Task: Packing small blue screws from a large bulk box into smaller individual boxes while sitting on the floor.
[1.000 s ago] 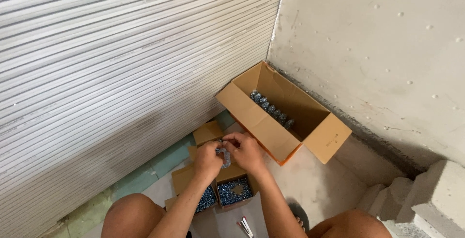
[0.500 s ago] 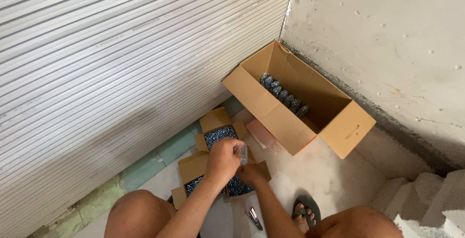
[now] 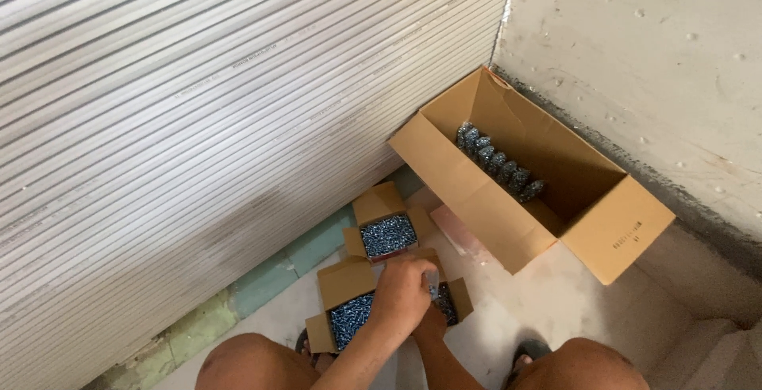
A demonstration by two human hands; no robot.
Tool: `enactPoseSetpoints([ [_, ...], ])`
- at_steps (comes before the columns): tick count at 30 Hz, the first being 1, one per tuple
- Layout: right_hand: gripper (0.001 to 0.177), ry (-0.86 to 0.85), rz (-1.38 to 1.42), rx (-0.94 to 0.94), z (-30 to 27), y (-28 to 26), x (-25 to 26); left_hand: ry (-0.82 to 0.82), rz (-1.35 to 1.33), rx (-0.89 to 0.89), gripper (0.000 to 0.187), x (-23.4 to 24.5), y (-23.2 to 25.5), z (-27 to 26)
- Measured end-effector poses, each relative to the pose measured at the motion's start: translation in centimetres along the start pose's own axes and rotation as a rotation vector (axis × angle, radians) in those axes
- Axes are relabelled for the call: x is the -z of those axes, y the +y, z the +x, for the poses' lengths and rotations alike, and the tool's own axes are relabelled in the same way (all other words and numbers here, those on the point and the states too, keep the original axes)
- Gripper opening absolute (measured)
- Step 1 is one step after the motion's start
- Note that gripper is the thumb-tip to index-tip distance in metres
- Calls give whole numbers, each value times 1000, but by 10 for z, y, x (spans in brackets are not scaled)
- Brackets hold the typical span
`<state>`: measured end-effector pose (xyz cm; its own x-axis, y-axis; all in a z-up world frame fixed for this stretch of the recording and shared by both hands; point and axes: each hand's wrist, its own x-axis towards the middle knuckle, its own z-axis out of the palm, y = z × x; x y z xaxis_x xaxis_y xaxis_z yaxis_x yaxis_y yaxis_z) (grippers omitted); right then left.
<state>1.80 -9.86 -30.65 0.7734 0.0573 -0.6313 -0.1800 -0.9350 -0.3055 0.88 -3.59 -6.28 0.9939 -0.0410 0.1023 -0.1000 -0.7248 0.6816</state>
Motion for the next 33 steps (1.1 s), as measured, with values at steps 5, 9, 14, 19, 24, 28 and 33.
enactPoseSetpoints([
  [5, 23, -27, 86, -102, -6, 7, 0, -121, 7, 129, 21, 26, 3, -2],
  [9, 25, -56, 53, -112, 1, 16, 21, -110, 13, 114, 25, 28, 0, 0],
  [14, 16, 276, -119, 289, 38, 52, 35, -101, -81, 31, 24, 43, 13, -8],
  [19, 21, 288, 288, 366, -38, 20, 121, -154, -104, 128, 26, 39, 13, -13],
  [24, 21, 377, 330, 323, -135, -15, 221, -201, -82, 101, 28, 40, 9, -13],
  [28, 28, 464, 578, 608, -200, -34, 252, -209, -61, 70, 29, 34, 2, -9],
  [33, 26, 379, 515, 758, -220, -44, 255, -165, -124, 114, 27, 32, 3, -6],
])
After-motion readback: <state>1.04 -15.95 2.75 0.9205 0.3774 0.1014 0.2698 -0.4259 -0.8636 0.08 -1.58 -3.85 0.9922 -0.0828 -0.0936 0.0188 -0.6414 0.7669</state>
